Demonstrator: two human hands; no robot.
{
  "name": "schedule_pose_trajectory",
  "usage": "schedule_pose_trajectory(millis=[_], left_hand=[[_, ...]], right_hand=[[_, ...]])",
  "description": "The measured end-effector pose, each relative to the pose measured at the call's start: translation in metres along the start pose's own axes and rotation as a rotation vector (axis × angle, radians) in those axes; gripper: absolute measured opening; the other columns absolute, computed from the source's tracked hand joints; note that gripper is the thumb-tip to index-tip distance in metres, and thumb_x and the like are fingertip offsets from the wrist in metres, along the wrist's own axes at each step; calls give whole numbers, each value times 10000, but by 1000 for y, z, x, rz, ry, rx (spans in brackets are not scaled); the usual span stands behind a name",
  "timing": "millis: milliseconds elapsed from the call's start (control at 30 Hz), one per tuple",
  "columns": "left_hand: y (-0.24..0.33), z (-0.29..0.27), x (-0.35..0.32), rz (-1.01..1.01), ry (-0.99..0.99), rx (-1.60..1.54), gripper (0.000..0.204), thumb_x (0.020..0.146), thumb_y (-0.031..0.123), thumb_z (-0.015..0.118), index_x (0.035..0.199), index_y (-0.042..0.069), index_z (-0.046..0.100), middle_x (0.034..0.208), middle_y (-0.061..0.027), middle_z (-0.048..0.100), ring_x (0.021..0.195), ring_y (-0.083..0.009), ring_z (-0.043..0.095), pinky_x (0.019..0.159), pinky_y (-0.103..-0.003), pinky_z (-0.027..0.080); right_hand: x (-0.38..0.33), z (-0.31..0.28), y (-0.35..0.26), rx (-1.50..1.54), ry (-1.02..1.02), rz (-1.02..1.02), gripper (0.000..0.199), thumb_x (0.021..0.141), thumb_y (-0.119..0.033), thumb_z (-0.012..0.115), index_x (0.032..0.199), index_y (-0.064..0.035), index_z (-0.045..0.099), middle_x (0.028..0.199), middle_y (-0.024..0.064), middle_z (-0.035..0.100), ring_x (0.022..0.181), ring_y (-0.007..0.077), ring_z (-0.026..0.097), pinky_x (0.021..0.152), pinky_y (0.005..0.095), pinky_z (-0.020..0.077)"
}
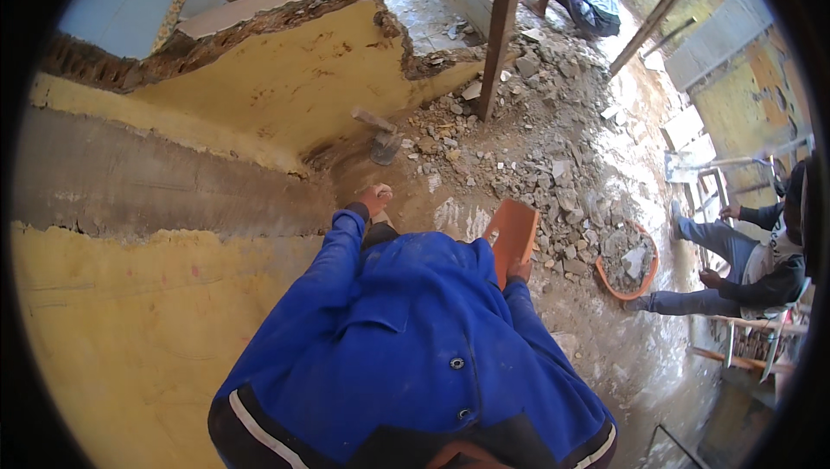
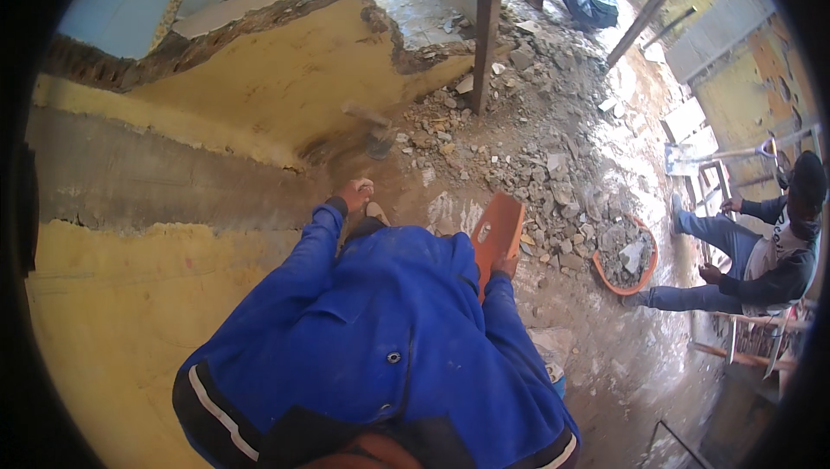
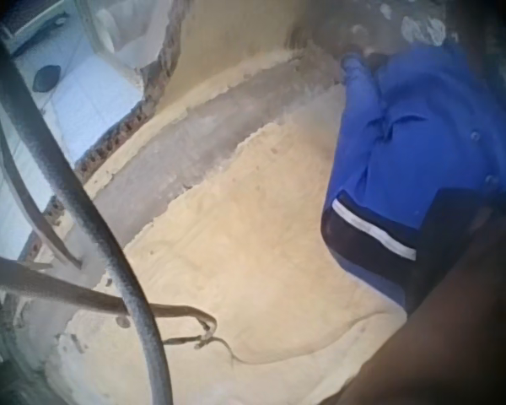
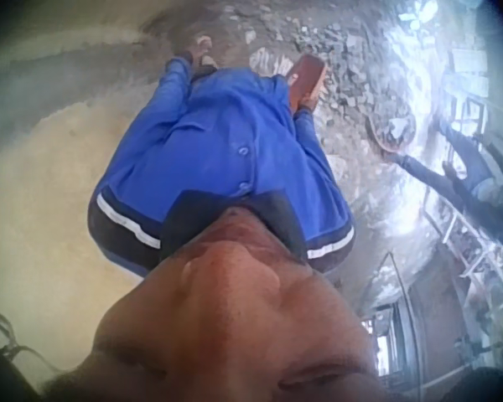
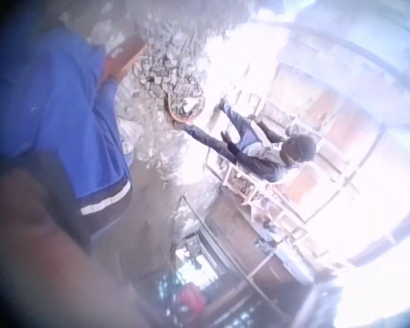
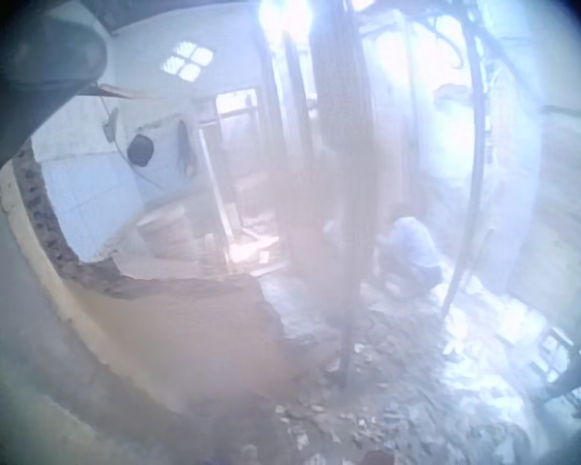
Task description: The person scoops rubble into a red basin using a hoe, carries the basin to a wheelbarrow, and dumps the contents. The person repeats this cycle multiple times in a demolition site.
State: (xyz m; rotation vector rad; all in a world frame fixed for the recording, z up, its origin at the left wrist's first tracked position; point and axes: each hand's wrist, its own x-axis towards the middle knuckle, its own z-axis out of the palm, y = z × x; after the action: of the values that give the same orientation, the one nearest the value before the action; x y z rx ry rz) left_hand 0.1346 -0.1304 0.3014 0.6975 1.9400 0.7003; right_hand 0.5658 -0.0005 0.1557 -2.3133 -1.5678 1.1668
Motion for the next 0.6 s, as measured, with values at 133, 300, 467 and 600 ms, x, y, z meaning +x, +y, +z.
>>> schedule_pose_trajectory(millis=[133, 300, 467, 600], left_hand=[[-4, -15, 25, 231, 58, -11, 251, 819, 237, 541, 988, 54, 574, 831, -78, 618, 708, -149, 586, 655, -299, 462], [-101, -30, -13, 91, 124, -88, 103, 769, 128, 511, 815, 56, 568, 700, -37, 581, 631, -131, 550, 575, -296, 451], [-170, 0, -48, 30, 3, -61, 130, 829, 150, 486, 819, 66, 584, 726, -48, 592, 616, -158, 579, 549, -319, 474], [-199, 9, -66, 228, -88, 752, 279, 831, 265, 479, 945, 51, 617, 923, -130, 635, 874, -221, 604, 746, -357, 458]], right_hand=[[7, 10, 87, -254, 123, 220, 334, 866, -254, 421, 1119, -55, 513, 1065, 149, 588, 967, 311, 573, 789, 360, 444], [-16, -29, 104, -234, 34, 305, 392, 857, -284, 441, 1166, -43, 461, 1110, 167, 551, 1009, 325, 539, 826, 372, 423], [20, -70, 64, -132, 164, 278, 465, 847, -314, 461, 1213, -31, 408, 1155, 186, 514, 1050, 339, 505, 863, 384, 403], [34, -64, -2, -46, 197, 153, 531, 839, -338, 477, 1251, -21, 367, 1191, 201, 485, 1083, 350, 477, 893, 394, 387]])
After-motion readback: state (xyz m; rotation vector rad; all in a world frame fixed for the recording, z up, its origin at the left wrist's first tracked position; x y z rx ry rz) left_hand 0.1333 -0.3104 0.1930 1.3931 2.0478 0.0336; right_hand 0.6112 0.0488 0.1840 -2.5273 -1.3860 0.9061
